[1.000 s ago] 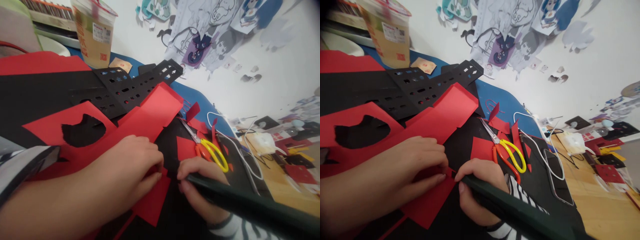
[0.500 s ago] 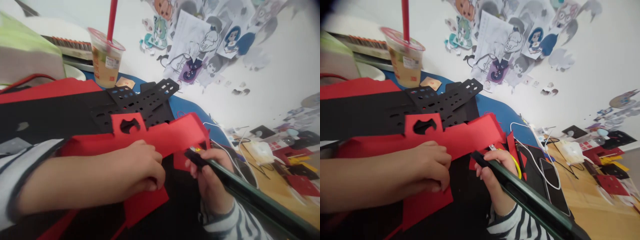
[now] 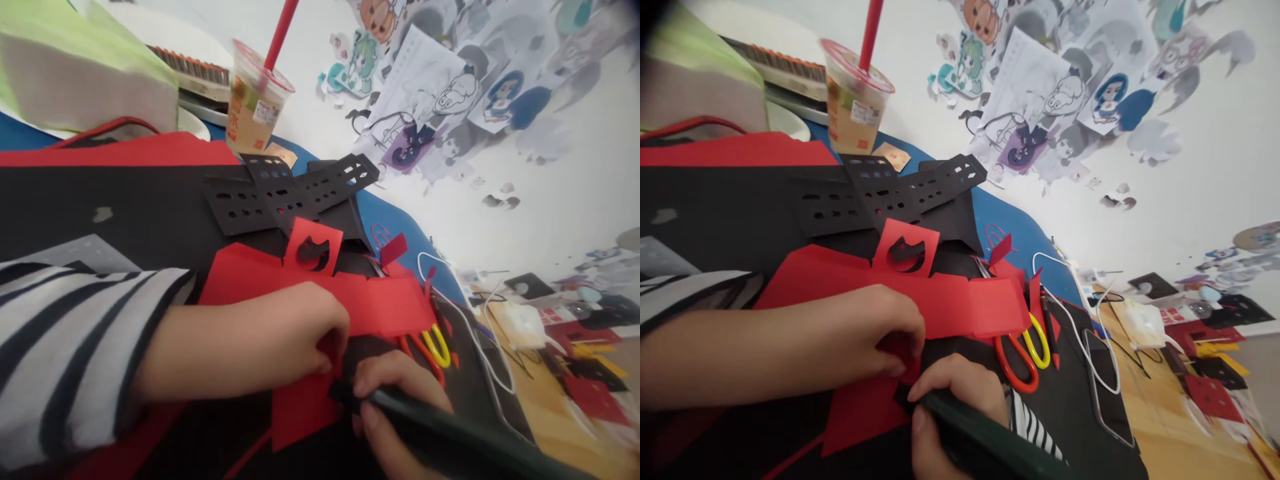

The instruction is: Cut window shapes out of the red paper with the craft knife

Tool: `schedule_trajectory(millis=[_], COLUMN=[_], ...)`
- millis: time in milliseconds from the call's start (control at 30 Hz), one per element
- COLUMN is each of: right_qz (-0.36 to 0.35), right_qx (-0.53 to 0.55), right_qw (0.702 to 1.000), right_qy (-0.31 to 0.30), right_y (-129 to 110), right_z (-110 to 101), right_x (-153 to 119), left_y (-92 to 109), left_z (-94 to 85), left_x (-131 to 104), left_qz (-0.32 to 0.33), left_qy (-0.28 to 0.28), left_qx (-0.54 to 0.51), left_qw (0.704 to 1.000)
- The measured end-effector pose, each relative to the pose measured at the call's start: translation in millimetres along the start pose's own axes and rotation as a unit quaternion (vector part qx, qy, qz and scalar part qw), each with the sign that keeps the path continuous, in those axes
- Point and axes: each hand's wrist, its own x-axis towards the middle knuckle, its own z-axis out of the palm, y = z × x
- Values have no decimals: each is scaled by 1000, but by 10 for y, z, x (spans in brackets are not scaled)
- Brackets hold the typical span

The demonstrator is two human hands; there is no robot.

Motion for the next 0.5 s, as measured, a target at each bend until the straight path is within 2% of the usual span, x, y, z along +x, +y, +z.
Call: schedule_trajectory(millis=[133,233,333,500], right_qz=[-41,-65,-103,-108], right_qx=[-61,-62,-40,-46], right_qw=[997,996,994,993], right_qy=[-7,-12,-21,-16], right_y=[-12,-1,5,13], right_z=[-22,-15,23,59], right_x=[47,47,54,42], left_y=[54,72,71,68], left_z=[8,19,22,14], left_x=[20,23,29,27], left_qz=[-32,-59,-62,-50], left_qy=[20,37,19,1], left_qx=[12,17,17,7], left_qw=[999,997,998,999])
